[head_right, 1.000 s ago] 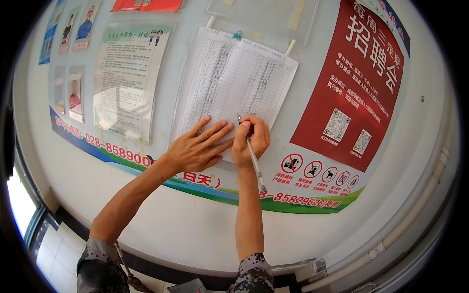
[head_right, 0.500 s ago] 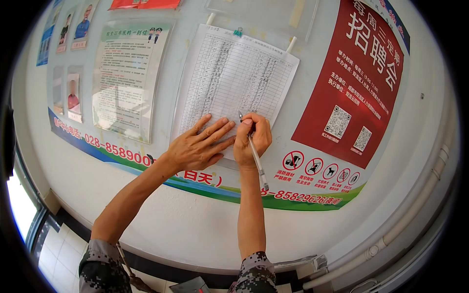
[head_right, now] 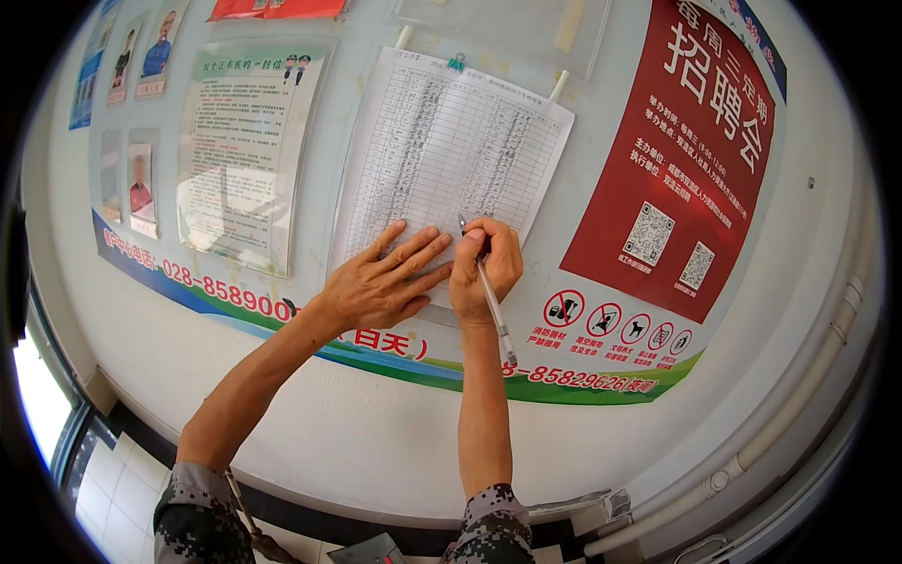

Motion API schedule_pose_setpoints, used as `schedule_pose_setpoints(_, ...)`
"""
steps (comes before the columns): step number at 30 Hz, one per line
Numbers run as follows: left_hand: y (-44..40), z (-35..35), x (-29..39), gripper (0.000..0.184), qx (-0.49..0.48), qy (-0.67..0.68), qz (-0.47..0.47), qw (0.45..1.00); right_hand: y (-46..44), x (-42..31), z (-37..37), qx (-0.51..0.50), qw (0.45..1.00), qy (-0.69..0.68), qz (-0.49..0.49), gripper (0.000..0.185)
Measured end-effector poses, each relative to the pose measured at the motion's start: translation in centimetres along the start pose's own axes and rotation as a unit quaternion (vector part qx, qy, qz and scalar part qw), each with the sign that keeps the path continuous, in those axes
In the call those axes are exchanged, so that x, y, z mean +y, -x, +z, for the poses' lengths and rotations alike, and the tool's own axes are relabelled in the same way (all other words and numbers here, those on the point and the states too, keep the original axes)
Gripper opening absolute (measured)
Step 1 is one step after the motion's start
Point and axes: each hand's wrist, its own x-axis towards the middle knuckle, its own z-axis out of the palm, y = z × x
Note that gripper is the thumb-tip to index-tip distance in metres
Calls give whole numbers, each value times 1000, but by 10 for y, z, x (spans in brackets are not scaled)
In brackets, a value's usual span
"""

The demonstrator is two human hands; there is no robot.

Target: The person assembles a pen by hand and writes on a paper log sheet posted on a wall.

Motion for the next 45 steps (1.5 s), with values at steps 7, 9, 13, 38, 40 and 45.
schedule_pose_setpoints(7, 0, -1, 0, 62, 0, -4, 0, 1000, 0, 0, 0, -1, 1000, 1, 1, 11)
schedule_pose_setpoints(9, -1, -2, 0, 62, -1, -5, 1, 1000, 0, 0, -1, -1, 1000, -3, 3, 11)
schedule_pose_setpoints(13, -1, -2, 0, 62, -1, -7, 1, 1000, 0, 1, 0, -1, 1000, 3, -2, 10)
schedule_pose_setpoints(38, 0, -1, -1, 64, 15, -1, 4, 1000, 0, -2, 1, 5, 1000, -2, -7, 9)
schedule_pose_setpoints(40, 0, 0, -1, 63, 19, -2, 4, 1000, 0, -1, 1, 1, 1000, -3, -14, 9)
schedule_pose_setpoints(45, 0, -1, 0, 63, 15, 4, 3, 1000, 0, -4, -3, 1, 1000, -10, -2, 10)
